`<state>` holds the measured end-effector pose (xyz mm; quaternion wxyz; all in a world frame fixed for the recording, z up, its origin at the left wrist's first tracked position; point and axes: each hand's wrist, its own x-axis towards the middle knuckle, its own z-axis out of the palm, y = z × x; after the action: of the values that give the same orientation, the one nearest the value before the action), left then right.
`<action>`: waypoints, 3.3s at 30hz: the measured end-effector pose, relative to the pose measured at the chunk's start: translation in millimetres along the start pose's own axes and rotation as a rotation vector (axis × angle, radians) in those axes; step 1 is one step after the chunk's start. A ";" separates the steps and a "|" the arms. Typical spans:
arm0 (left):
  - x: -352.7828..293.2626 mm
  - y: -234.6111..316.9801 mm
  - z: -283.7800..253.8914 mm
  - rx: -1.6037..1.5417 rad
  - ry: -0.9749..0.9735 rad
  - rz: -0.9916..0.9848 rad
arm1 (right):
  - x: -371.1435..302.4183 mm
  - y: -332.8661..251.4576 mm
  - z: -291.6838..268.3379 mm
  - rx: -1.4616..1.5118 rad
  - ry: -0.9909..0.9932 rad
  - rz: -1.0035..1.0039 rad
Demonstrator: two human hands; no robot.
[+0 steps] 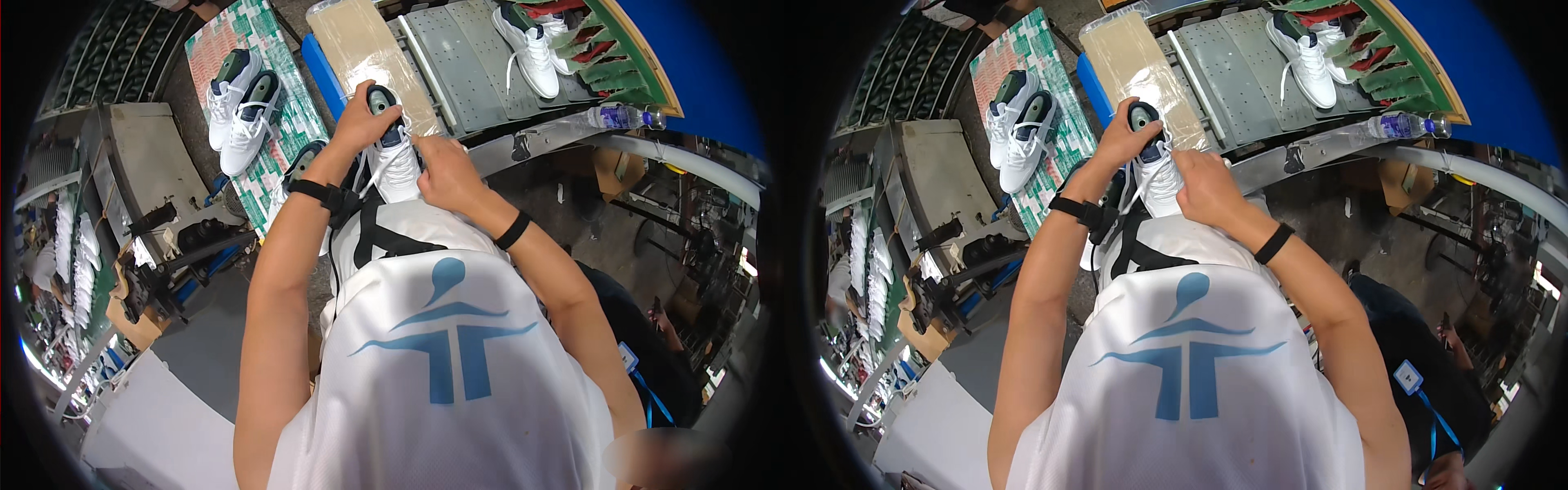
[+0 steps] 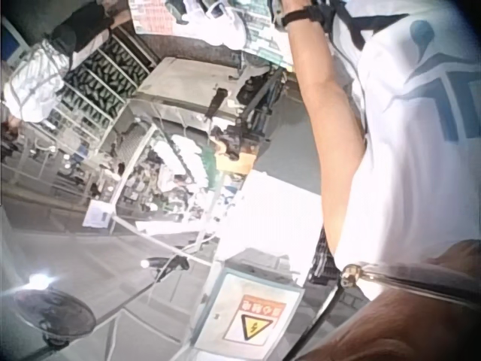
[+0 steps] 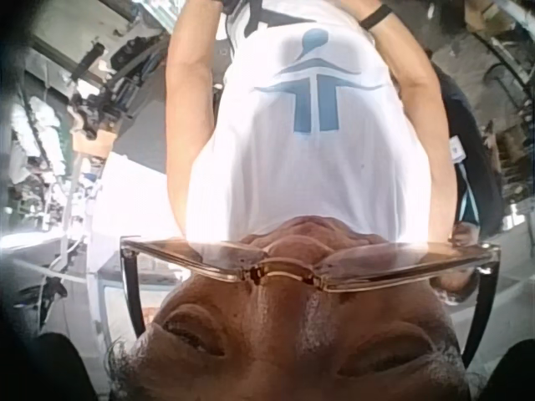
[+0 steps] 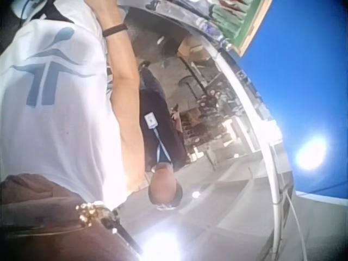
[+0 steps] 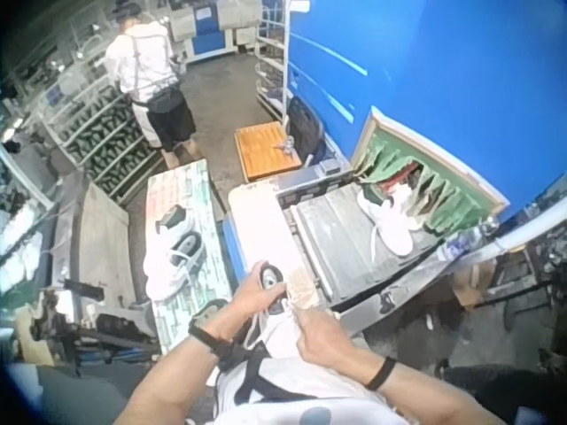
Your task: Insert shoe lasts into white athletic shoes and process them on a conveyor system.
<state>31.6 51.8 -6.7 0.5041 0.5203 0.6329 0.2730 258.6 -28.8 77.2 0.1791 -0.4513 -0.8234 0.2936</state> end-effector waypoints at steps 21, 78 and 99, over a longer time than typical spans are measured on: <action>-1.2 -1.7 -0.1 0.114 0.048 -0.008 | -27.1 -4.0 -33.9 0.131 -0.234 0.015; 28.7 -80.3 -211.6 0.272 0.285 -0.394 | -88.0 193.1 -90.7 0.542 -0.126 0.722; 118.3 126.8 146.4 -0.801 -0.080 -0.219 | -120.4 168.6 -107.1 0.643 0.107 0.784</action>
<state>221.1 175.4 11.6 0.7169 0.2228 0.5081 0.4222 489.8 -25.6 46.6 0.2272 -0.6628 -0.4497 0.5539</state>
